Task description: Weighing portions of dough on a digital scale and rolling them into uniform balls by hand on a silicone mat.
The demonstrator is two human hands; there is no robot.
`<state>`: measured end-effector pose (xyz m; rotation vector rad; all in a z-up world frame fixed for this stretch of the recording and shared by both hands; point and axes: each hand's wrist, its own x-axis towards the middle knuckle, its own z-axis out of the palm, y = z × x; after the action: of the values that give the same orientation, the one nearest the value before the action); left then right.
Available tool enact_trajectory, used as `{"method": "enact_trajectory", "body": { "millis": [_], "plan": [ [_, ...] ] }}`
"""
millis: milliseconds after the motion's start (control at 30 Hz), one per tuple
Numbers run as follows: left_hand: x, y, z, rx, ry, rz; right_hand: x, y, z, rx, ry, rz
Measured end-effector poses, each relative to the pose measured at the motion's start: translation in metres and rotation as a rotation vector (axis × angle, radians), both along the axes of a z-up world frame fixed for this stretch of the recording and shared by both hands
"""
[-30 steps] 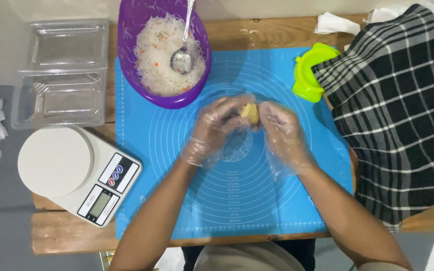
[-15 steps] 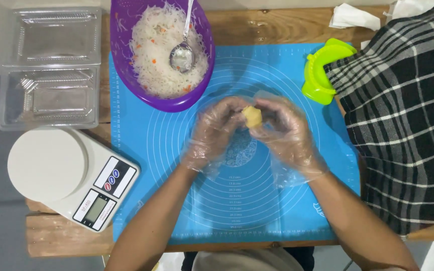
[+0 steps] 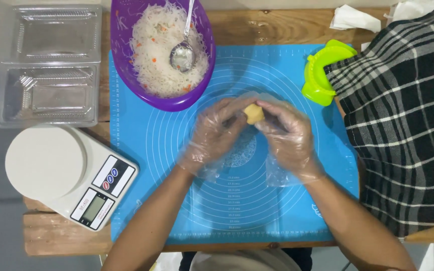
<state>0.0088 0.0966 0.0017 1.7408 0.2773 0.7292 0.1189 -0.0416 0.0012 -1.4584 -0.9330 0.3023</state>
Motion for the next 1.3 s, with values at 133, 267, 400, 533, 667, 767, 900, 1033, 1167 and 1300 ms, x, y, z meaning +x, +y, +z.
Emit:
{"method": "enact_trajectory", "body": {
  "millis": [133, 267, 400, 533, 667, 767, 900, 1033, 1167, 1300],
  "plan": [
    [0.001, -0.001, -0.006, -0.044, -0.008, -0.074, 0.005, -0.001, -0.009, -0.043, 0.119, -0.057],
    [0.007, -0.012, -0.013, -0.071, 0.072, 0.022, 0.011, -0.007, -0.035, -0.098, 0.186, -0.090],
    [0.010, -0.013, -0.013, -0.059, 0.113, 0.074, -0.004, 0.001, -0.005, -0.081, 0.244, -0.108],
    [0.006, -0.008, -0.018, -0.114, 0.152, 0.059, -0.004, 0.004, -0.007, -0.048, 0.199, -0.072],
    [0.008, -0.011, 0.009, -0.186, 0.139, -0.046, -0.001, 0.002, -0.012, -0.085, 0.193, -0.084],
    [0.002, -0.010, -0.002, -0.256, 0.149, -0.078, 0.000, -0.001, -0.002, -0.083, 0.220, -0.075],
    [0.003, -0.006, -0.003, -0.255, 0.109, -0.111, 0.005, -0.005, -0.009, -0.106, 0.172, -0.048],
    [-0.002, -0.005, -0.021, -0.412, 0.081, -0.174, 0.010, -0.008, -0.025, -0.076, 0.318, -0.028],
    [-0.003, -0.006, -0.020, -0.518, 0.065, -0.173, 0.011, -0.009, -0.034, -0.036, 0.502, -0.044],
    [0.000, -0.010, -0.013, -0.468, 0.111, -0.117, 0.008, -0.002, -0.023, -0.106, 0.265, -0.186]
  ]
}}
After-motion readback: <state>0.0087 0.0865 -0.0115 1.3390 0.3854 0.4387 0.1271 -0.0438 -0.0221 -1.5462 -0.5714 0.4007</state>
